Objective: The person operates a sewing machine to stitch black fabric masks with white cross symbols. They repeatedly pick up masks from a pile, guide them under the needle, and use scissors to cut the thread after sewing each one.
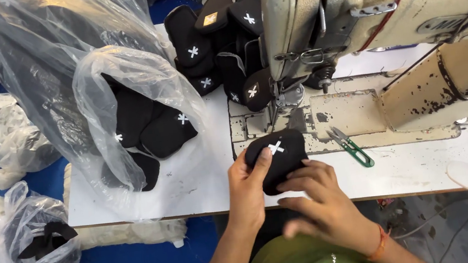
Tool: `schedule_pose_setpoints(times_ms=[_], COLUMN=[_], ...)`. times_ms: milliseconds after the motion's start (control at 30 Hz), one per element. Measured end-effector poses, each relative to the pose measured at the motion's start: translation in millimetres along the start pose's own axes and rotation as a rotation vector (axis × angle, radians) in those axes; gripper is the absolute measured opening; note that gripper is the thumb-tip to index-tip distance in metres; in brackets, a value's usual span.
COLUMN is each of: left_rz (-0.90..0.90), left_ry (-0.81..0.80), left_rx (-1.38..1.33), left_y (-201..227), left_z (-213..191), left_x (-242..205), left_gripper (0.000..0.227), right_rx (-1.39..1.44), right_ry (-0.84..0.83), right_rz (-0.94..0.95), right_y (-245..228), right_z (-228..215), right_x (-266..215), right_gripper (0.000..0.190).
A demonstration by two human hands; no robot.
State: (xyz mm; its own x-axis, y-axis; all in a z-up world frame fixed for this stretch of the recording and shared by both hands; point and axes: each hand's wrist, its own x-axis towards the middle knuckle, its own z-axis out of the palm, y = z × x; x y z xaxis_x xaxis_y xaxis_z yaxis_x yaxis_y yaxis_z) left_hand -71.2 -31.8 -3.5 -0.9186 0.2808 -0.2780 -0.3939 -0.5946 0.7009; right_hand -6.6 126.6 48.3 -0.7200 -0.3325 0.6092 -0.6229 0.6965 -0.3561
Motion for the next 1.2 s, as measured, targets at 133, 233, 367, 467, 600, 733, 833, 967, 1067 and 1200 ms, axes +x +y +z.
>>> schedule_pose_setpoints(times_ms=[133,233,367,467,600,733,833,967,1067,1200], left_rz=[0.089,0.101,0.157,0.406,0.491,0.639,0.736,0.684,0.532,0.424], left_ry=[-0.128,-0.220,-0.242,-0.365,-0.462,-0.466,-0.431,-0.420,-0.397,-0.426], left_rx=[0.202,0.289,0.347,0.658,0.852,1.032,1.006,0.958,0.985,0.886], left_y=[5.5,2.9,3.6,35.3,57.7,52.4,48.9,52.4,50.8,43.4], left_z=[-9.9,-9.1,1.5,25.8,37.5,37.8,37.7,46.0,45.4,34.1], left_x=[-6.9,-12.5,-19.8,-25.9,-30.5,-32.5,-33.0,-34.1,-30.7,-13.8], left_gripper=[0.030,0.028,0.028,0.040,0.057,0.025,0.022,0.034,0.026,0.024], right_rx=[0.283,0.325,0.457,0.321,0.122,0.155,0.249,0.283,0.255,0.251], right_ry=[0.130,0.147,0.051,0.075,-0.013,-0.047,-0.054,-0.054,-0.045,-0.087], right_rz=[0.293,0.534,0.805,0.679,0.487,0.384,0.418,0.473,0.533,0.570], right_y=[2.7,13.0,22.8,22.4,18.9,13.7,11.8,13.9,21.0,29.4], right_z=[-10.9,-12.3,-1.5,-7.7,-23.0,-32.4,-37.4,-34.8,-28.9,-23.7], right_x=[-7.1,-23.8,-47.0,-41.1,-24.4,-16.6,-14.9,-24.5,-27.5,-23.3], right_gripper=[0.041,0.035,0.021,0.016,0.015,0.017,0.019,0.017,0.014,0.014])
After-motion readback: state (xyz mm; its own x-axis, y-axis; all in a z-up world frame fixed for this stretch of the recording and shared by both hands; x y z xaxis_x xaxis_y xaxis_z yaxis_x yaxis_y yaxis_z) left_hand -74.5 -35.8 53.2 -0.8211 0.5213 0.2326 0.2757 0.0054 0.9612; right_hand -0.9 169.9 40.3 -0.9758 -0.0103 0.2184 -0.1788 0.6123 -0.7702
